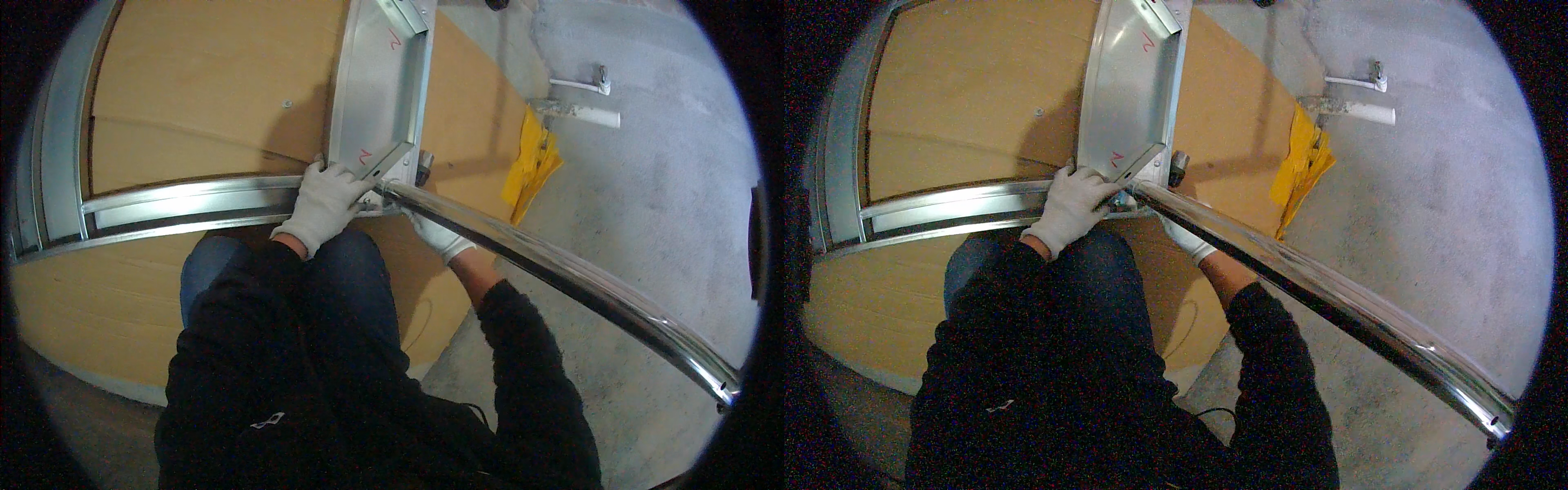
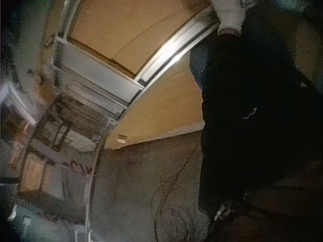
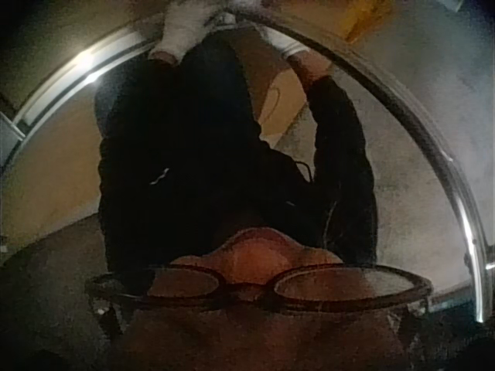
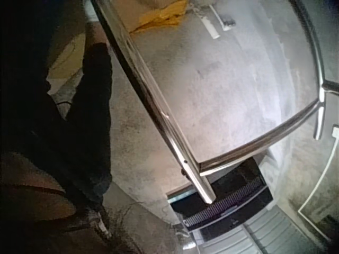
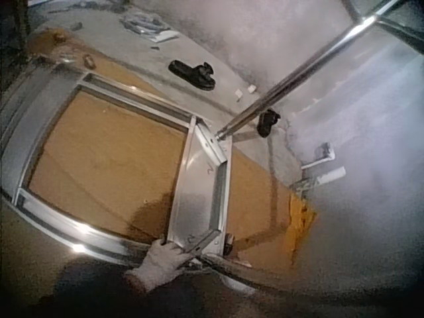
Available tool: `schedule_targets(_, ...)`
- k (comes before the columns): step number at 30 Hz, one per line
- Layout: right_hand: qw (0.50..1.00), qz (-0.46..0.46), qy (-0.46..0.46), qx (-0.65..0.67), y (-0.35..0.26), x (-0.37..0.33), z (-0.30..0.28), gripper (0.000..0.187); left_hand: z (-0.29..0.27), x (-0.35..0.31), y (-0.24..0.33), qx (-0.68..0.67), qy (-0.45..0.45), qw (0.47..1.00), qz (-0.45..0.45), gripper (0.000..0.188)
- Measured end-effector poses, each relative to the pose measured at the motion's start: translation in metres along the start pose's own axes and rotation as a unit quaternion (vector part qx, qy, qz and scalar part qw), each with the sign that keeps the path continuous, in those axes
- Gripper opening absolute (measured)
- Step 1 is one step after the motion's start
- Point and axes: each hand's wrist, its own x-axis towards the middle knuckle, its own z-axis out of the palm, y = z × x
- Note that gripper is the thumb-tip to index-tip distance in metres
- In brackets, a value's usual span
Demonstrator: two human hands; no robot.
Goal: The person assembles a metal frame structure on the floor. They use a wrench to tighten bolts at the joints of the frame and then attach a vertical metal pole to the corner of the frame.
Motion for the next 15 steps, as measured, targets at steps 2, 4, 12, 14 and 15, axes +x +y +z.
schedule_targets(2, 0.994, 0.07, -0.047, -0.063, -0.027, -0.006, -0.006, 0.039, 0.0, -0.005, -0.002, 0.005, -0.007, 1.0, -0.006, 0.043)
schedule_targets(4, 0.995, 0.083, 0.017, -0.06, -0.021, -0.009, 0.006, 0.039, -0.006, -0.005, -0.002, 0.008, -0.02, 1.0, -0.005, 0.045)
schedule_targets(12, 0.996, 0.065, 0.017, -0.058, -0.015, -0.011, 0.002, 0.043, -0.001, -0.003, -0.003, 0.009, -0.018, 1.0, 0.001, 0.045)
schedule_targets(14, 0.992, 0.065, 0.0, -0.111, -0.026, -0.009, -0.006, 0.044, -0.001, -0.003, -0.003, 0.007, -0.011, 1.0, 0.003, 0.043)
schedule_targets(15, 0.991, 0.063, 0.027, -0.113, -0.028, -0.01, -0.003, 0.045, 0.0, -0.002, -0.002, 0.006, -0.007, 1.0, 0.005, 0.042)
